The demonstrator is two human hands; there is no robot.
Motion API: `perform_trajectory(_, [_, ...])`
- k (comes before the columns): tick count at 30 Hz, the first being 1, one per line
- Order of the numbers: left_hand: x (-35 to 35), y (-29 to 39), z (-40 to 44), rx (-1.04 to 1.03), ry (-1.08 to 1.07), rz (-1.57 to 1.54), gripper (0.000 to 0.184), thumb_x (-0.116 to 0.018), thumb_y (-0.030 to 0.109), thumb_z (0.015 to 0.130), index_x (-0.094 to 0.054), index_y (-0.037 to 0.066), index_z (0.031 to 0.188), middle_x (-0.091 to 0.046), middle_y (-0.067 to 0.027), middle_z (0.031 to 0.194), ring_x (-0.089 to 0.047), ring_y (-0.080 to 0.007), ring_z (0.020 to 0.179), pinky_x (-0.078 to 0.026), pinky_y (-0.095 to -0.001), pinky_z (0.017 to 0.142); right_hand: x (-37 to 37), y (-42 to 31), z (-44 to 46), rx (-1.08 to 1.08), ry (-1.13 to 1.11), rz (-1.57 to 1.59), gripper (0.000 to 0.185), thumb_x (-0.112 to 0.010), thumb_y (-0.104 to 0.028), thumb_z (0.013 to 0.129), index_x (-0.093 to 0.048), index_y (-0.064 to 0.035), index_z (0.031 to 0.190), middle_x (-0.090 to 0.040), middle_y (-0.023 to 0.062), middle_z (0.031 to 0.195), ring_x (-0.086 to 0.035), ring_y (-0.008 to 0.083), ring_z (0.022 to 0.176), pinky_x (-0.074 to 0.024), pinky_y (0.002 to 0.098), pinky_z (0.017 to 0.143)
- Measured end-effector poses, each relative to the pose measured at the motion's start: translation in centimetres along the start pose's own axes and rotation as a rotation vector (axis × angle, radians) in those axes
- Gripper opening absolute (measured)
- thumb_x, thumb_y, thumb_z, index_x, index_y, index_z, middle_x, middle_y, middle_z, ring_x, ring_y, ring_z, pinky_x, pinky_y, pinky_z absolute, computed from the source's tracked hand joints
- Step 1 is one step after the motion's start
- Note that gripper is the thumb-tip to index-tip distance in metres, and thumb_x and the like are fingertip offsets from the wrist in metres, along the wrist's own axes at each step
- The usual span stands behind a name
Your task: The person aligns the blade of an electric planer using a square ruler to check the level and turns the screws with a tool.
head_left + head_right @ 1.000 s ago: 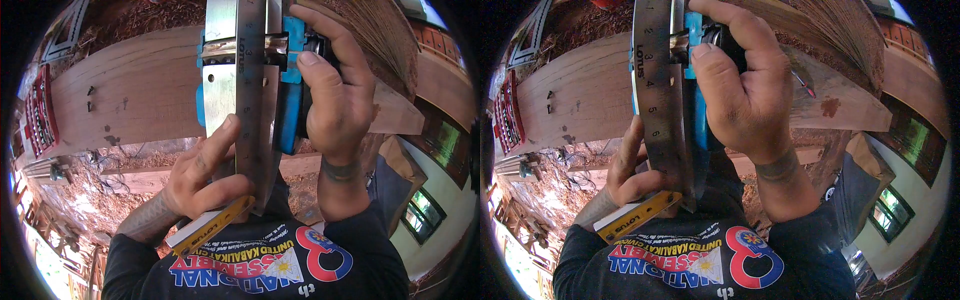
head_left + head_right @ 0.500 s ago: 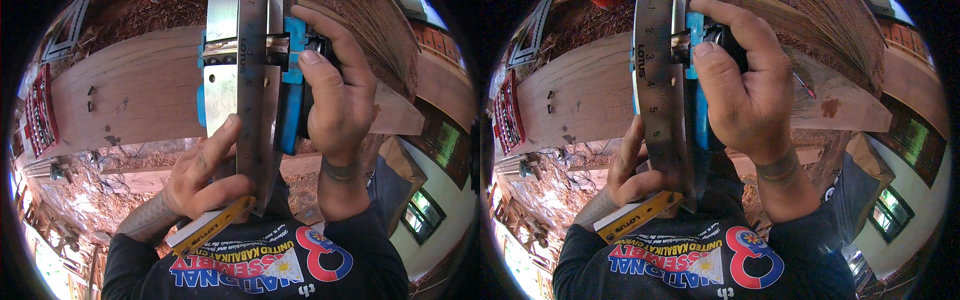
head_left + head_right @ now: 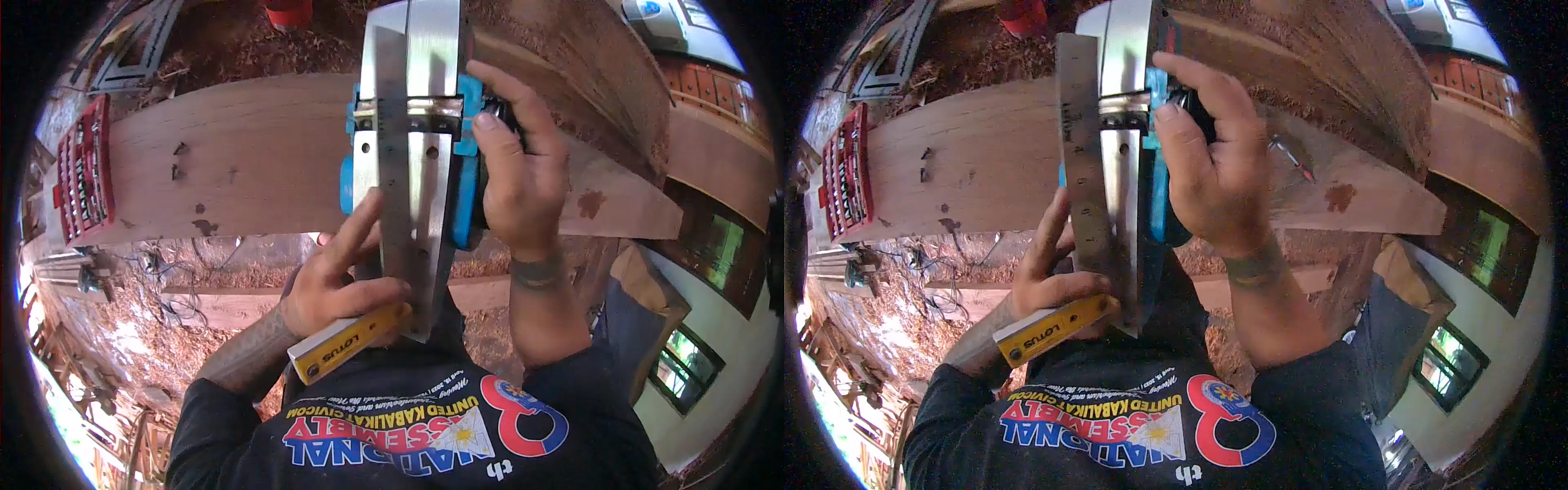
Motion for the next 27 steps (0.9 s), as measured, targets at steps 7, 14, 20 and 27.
perform_trajectory(7, [4.2, -0.9, -2.3, 0.197, 0.045, 0.195, 0.036, -0.09, 0.017, 0.082, -0.081, 0.012, 0.116, -0.02, -0.0359, 0.181, -0.032, -0.0531, 0.165, -0.046, -0.0556, 0.123, -0.1, -0.6, 0.0, 0.023, 0.006, -0.052, 0.035, -0.066, -0.009, 0.101, -0.075, -0.0031, 0.134, -0.076, 0.0162, 0.116, -0.072, 0.0274, 0.105, -0.0554, 0.0386, 0.097])
perform_trajectory(14, [7.0, 0.2, -2.7, 0.223, -0.137, 0.89, 0.031, -0.082, 0.016, 0.077, -0.077, 0.011, 0.107, -0.033, -0.031, 0.177, -0.037, -0.0481, 0.163, -0.032, -0.0587, 0.132, 0.1, -0.5, -0.3, -0.073, -0.013, -0.053, 0.037, -0.068, -0.014, 0.101, -0.075, -0.0054, 0.137, -0.077, 0.0192, 0.126, -0.074, 0.0305, 0.115, -0.0552, 0.04, 0.104])
perform_trajectory(20, [6.5, -3.3, -3.8, 0.233, -0.265, 1.049, 0.037, -0.083, 0.025, 0.079, -0.079, 0.013, 0.113, -0.033, -0.0294, 0.177, -0.037, -0.0503, 0.162, -0.032, -0.0613, 0.132, 0.0, -0.3, -0.4, 0.001, -0.006, -0.105, 0.038, -0.066, -0.016, 0.102, -0.075, -0.0048, 0.137, -0.078, 0.018, 0.127, -0.074, 0.0276, 0.117, -0.0545, 0.0385, 0.106])
perform_trajectory(27, [6.2, -4.6, -3.4, 0.265, -0.309, 0.99, 0.045, -0.087, 0.028, 0.078, -0.079, 0.013, 0.12, -0.032, -0.0308, 0.178, -0.039, -0.0502, 0.161, -0.034, -0.0604, 0.132, -0.1, -1.0, -0.2, -0.006, -0.014, -0.103, 0.04, -0.064, -0.015, 0.102, -0.075, -0.0053, 0.139, -0.079, 0.0161, 0.133, -0.072, 0.0249, 0.126, -0.0515, 0.0361, 0.111])
Point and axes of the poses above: each hand's wrist, its own z-axis towards the middle knuckle, its own x-axis out of the back of the hand, y = z × x, the point moved 7 cm from there along z, towards the middle knuckle
